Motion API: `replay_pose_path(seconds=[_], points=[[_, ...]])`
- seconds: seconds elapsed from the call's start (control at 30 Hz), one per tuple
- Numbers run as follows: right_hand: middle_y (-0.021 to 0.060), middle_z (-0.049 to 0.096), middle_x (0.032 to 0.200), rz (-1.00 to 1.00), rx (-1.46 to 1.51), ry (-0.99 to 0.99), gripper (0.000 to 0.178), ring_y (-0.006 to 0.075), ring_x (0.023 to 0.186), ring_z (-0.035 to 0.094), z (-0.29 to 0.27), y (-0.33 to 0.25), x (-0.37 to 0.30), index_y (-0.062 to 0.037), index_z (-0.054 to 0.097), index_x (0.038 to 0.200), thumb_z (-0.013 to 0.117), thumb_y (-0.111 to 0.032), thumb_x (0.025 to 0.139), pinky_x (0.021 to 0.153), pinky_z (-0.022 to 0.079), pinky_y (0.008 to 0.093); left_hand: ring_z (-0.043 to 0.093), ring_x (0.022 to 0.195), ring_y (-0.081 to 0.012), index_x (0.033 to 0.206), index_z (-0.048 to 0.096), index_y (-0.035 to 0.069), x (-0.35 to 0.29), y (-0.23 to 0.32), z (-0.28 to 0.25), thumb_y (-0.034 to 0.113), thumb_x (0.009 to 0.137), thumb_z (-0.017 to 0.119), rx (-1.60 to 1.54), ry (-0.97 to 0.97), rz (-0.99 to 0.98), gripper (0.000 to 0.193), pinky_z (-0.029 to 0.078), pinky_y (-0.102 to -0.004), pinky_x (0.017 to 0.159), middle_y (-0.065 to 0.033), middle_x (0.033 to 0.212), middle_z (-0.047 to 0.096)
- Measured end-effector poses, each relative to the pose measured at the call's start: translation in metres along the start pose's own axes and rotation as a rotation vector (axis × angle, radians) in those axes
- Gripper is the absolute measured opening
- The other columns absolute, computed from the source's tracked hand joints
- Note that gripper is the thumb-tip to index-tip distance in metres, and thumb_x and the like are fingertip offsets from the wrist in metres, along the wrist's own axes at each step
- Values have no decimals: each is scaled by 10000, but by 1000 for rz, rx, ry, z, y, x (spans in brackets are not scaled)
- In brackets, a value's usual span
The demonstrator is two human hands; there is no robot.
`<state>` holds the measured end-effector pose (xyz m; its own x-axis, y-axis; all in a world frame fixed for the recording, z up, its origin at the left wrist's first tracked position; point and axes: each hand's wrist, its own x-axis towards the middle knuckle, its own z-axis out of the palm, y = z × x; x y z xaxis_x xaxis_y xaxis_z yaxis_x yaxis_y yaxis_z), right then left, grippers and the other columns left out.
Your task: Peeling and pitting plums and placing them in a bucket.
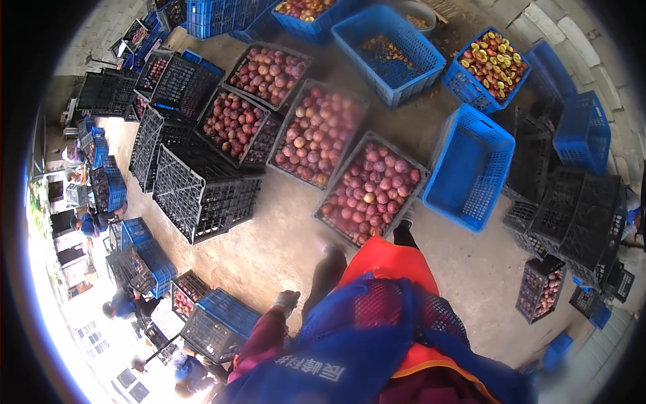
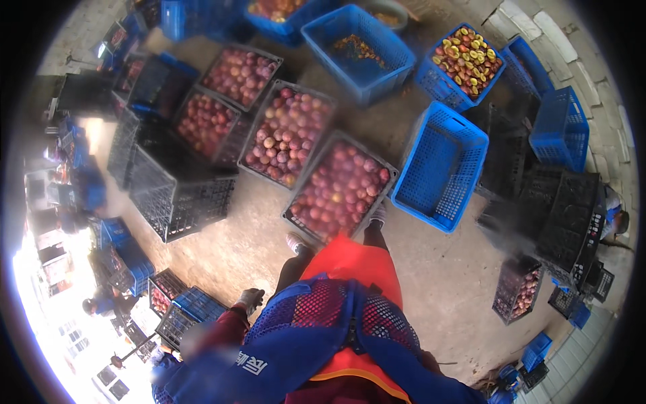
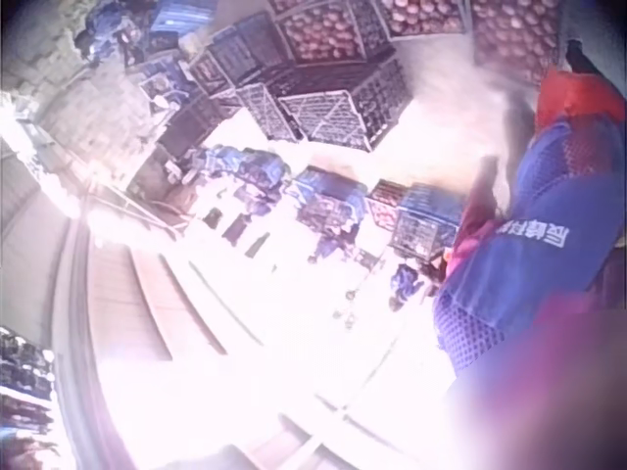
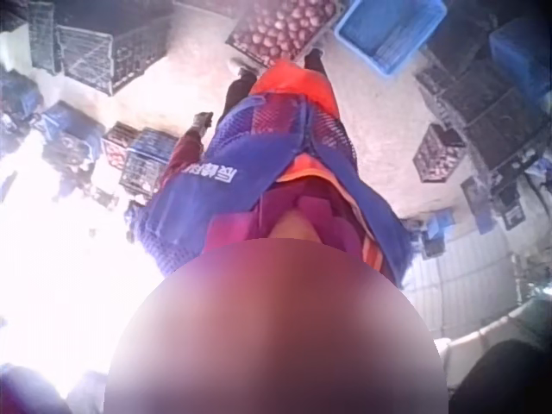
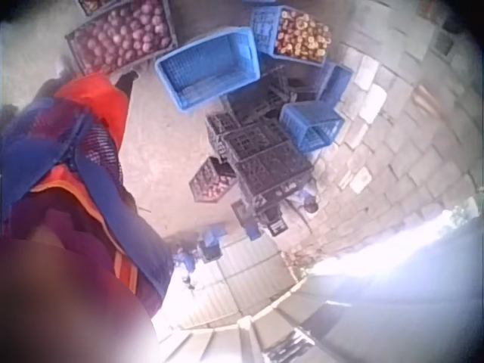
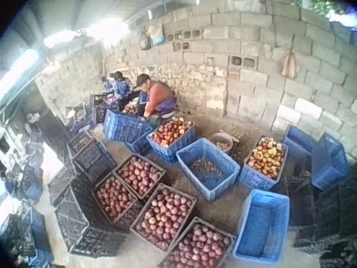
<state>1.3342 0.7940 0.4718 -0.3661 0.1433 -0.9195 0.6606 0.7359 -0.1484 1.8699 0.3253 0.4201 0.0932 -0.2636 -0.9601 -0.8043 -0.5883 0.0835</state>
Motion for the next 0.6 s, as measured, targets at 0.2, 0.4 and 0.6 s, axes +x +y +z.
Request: replay_pose_path(seconds=[0.2,0.4,0.6], points=[[209,707,1218,56,62,10,552,359,1089,664,-28,34,-20,-57,677,1319,682,-487,973,947,525,448,666,693,-169,1164,734,-2,-20,8,-13,290,988,765,-83,-27,-94,343,513,-334,552,-76,853,712],[194,711,1192,118,151,-24,525,344,1053,668,-79,52,-9,-65,681,1302,679,-478,978,921,529,443,702,741,-182,1221,728,111,-51,94,22,390,1012,748,65,1,-76,349,493,-382,560,-51,926,739],[179,716,1166,161,243,-39,498,329,1017,673,-150,56,2,-73,685,1285,677,-468,983,896,533,437,712,756,-228,1250,718,127,-120,160,91,407,1017,728,48,42,-48,364,522,-441,647,-59,946,757]])
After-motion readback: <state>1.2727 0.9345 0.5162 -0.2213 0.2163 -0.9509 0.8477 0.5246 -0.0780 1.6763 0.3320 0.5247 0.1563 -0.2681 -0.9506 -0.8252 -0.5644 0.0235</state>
